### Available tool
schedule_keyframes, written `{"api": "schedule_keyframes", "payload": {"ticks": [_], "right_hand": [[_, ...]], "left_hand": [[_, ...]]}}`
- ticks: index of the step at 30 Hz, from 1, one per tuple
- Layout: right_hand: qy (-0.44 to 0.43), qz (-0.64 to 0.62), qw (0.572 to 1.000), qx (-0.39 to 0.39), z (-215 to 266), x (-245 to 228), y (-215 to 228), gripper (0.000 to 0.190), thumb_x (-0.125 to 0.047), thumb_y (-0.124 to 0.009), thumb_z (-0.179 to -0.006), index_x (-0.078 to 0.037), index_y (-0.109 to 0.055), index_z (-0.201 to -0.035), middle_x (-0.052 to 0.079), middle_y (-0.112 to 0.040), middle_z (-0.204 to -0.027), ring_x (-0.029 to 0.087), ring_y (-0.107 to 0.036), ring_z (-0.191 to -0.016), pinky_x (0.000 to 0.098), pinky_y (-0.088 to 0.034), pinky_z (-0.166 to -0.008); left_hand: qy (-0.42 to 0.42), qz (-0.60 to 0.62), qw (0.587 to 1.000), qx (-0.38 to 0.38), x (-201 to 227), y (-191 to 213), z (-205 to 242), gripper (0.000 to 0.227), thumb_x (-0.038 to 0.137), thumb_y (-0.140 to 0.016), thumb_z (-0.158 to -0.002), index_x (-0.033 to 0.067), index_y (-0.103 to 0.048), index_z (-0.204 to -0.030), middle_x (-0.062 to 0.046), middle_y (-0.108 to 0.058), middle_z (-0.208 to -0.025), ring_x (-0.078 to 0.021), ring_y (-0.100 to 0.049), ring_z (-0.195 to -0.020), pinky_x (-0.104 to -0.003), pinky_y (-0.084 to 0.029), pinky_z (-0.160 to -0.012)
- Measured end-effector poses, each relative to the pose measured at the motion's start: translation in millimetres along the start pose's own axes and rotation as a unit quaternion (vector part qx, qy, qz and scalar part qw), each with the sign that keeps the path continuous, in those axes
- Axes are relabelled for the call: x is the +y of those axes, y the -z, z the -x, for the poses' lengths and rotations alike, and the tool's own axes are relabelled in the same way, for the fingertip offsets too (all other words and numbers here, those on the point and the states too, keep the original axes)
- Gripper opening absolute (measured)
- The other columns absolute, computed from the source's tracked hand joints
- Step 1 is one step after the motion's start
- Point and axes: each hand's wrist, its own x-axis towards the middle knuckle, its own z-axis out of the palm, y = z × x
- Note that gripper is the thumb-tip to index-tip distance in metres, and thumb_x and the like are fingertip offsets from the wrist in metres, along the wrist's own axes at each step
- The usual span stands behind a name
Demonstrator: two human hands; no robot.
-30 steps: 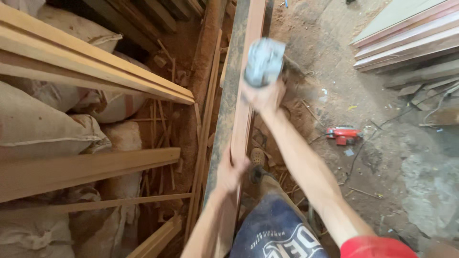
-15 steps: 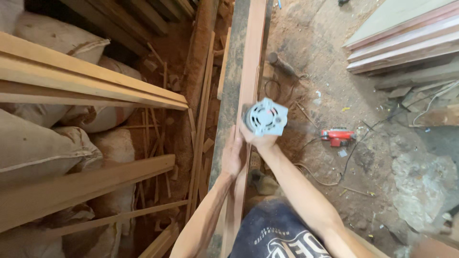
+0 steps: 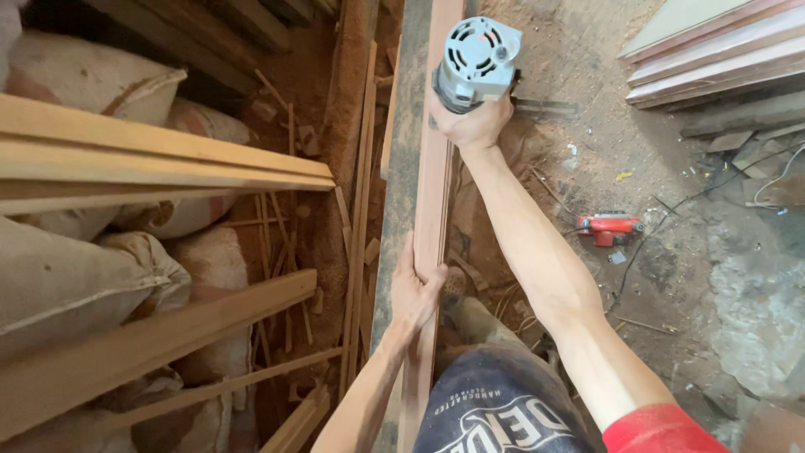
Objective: The person cuts a long wooden plank into smaller pieces using a circular saw and then sands the edges of the cut pieces with a handheld sander. The person handles the wood and tools directly, performing repetitive cutting and sanding actions.
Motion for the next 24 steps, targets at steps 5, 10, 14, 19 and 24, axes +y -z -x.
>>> {"api": "schedule_keyframes", "payload": {"ticks": [5,10,14,19,24], "right_hand": [[-0.015,-0.008,1.0,0.002,-24.7,16.5,-19.3,0.075,-0.042,-0.094,-0.077,-0.005,-0.056,-0.13,0.016,-0.073,-0.114,0.032,-0.075,-0.101,0.0416,-0.063,-0.087],[-0.042,-0.024,0.999,-0.007,-42.7,17.8,-28.8,0.079,-0.043,-0.094,-0.072,-0.004,-0.056,-0.129,0.018,-0.073,-0.114,0.034,-0.074,-0.102,0.0445,-0.062,-0.087],[-0.069,0.017,0.996,-0.054,-33.7,-3.2,-8.1,0.052,-0.043,-0.092,-0.076,-0.017,-0.07,-0.115,0.01,-0.078,-0.108,0.029,-0.077,-0.1,0.0422,-0.061,-0.09],[0.023,0.081,0.99,-0.112,22.1,-73.6,52.7,0.048,-0.039,-0.081,-0.073,-0.015,-0.069,-0.114,0.007,-0.075,-0.104,0.028,-0.073,-0.093,0.0417,-0.059,-0.076],[0.01,0.125,0.978,-0.17,29.6,-88.8,65.8,0.04,-0.041,-0.089,-0.067,-0.018,-0.073,-0.095,0.006,-0.072,-0.085,0.027,-0.068,-0.071,0.0426,-0.054,-0.059]], "left_hand": [[0.072,0.005,0.997,-0.023,3.7,0.9,0.3,0.092,0.033,-0.07,-0.082,0.0067,-0.029,-0.16,-0.024,-0.062,-0.138,-0.0325,-0.065,-0.123,-0.039,-0.051,-0.104],[0.064,0.007,0.998,-0.014,-8.0,3.1,-3.7,0.093,0.034,-0.073,-0.079,0.0062,-0.033,-0.158,-0.022,-0.062,-0.139,-0.0313,-0.063,-0.126,-0.038,-0.048,-0.106],[0.014,0.118,0.992,-0.035,-21.5,-3.1,-25.1,0.078,0.042,-0.058,-0.095,0.0014,-0.034,-0.158,-0.019,-0.05,-0.155,-0.0273,-0.047,-0.143,-0.037,-0.035,-0.118],[0.018,0.393,0.914,-0.098,-8.9,-19.1,-119.6,0.072,0.049,-0.027,-0.108,0.0026,-0.019,-0.162,-0.01,-0.03,-0.167,-0.0209,-0.03,-0.153,-0.036,-0.023,-0.125],[-0.027,0.359,0.927,-0.104,8.9,-21.7,-162.1,0.075,0.051,-0.025,-0.108,-0.002,-0.022,-0.161,-0.016,-0.039,-0.163,-0.0267,-0.039,-0.149,-0.038,-0.029,-0.124]]}}
